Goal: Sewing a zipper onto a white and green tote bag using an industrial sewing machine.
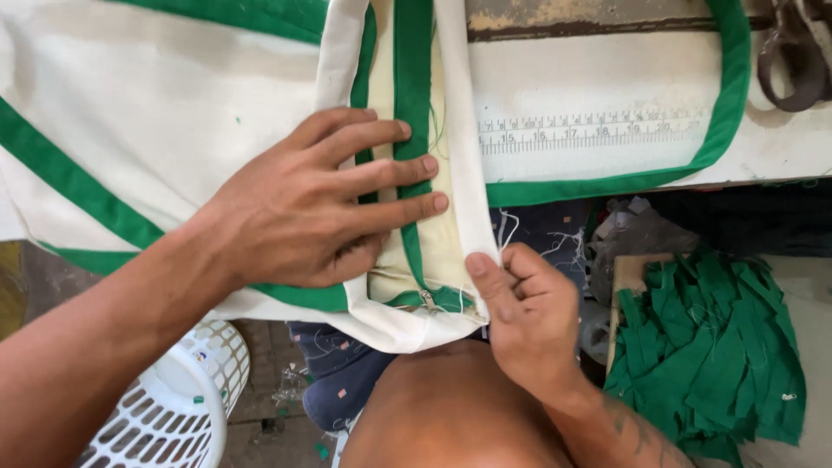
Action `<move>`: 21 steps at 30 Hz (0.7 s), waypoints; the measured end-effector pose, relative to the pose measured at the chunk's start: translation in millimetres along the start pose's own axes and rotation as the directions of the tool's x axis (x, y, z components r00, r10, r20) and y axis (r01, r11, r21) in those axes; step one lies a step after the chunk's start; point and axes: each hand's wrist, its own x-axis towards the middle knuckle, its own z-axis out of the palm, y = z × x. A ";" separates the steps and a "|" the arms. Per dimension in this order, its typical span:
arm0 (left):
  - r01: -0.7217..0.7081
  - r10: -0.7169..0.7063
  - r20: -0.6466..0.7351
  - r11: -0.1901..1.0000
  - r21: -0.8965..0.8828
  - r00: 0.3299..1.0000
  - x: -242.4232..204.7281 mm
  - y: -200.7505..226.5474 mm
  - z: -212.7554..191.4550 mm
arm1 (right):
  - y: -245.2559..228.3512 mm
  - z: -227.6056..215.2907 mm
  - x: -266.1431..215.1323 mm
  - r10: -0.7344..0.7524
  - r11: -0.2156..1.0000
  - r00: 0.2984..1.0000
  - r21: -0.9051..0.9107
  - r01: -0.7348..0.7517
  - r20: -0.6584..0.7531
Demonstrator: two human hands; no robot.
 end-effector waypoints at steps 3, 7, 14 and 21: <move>-0.003 0.003 0.020 1.000 0.002 1.000 -4.1 1.1 1.3 | 17.6 6.6 3.5 0.068 0.997 0.997 -0.026 -0.068 -0.025; -0.028 0.027 0.043 1.000 0.011 0.999 -8.6 -0.3 1.8 | 12.9 8.6 7.5 -0.003 0.994 0.999 -0.112 -0.002 -0.042; 0.081 -0.103 -0.172 0.988 -0.130 0.980 18.6 -11.8 -6.3 | 15.0 11.9 7.6 0.083 0.992 0.995 0.090 -0.088 0.056; 0.083 -0.071 -0.122 0.992 0.093 0.990 12.7 -14.4 6.1 | -14.1 -4.0 0.6 -0.681 0.571 0.725 -0.546 0.613 0.103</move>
